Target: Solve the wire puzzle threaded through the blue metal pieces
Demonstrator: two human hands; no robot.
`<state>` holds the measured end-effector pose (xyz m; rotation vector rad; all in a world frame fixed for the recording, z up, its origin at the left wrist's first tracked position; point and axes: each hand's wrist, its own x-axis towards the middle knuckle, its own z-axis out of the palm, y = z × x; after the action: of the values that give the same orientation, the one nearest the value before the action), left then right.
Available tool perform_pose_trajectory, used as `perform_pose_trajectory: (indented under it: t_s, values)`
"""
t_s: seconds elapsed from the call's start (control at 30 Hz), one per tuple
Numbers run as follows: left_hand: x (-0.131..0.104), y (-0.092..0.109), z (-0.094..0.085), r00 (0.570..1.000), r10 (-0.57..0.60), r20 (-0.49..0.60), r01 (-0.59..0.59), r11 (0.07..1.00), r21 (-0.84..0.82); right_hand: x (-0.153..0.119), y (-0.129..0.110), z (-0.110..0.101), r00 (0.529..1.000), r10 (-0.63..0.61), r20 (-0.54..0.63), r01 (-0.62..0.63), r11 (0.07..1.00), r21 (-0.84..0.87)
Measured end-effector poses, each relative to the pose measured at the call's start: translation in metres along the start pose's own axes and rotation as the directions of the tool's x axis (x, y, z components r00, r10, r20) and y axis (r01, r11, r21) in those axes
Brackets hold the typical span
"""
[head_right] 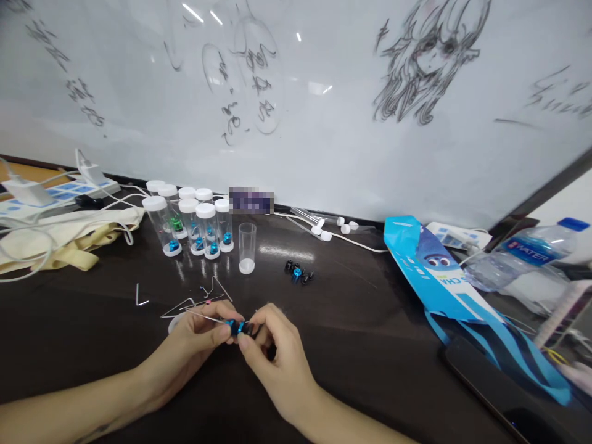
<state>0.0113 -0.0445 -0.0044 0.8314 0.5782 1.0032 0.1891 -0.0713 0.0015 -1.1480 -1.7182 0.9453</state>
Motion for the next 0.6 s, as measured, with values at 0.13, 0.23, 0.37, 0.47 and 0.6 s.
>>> perform_pose_trajectory:
  t_s: [0.13,0.23,0.37,0.47,0.6]
  values:
    - [-0.0011,0.0014,0.0023,0.999,-0.017,0.037,0.017,1.0,0.011,0.0022,-0.0022,-0.0023,0.998,-0.018,0.063,0.017,1.0,0.014]
    - [-0.0001,0.0012,0.0024,1.0,-0.014,0.023,0.014,1.0,0.005,0.003,-0.0032,-0.0019,0.999,-0.024,0.045,0.024,1.0,0.002]
    - [0.0005,0.0003,0.0001,1.0,-0.009,-0.029,0.009,1.0,-0.006,0.0017,-0.0015,0.0007,1.0,-0.012,-0.025,0.011,0.999,-0.034]
    - [-0.0002,0.0004,-0.0005,1.0,-0.012,-0.022,0.012,1.0,-0.007,0.0002,-0.0001,0.0008,1.0,-0.009,-0.021,0.009,1.0,-0.021]
    - [-0.0004,0.0016,0.0015,0.999,-0.012,0.044,0.012,1.0,-0.001,-0.0005,-0.0005,-0.0009,0.998,-0.03,0.05,0.029,0.999,0.019]
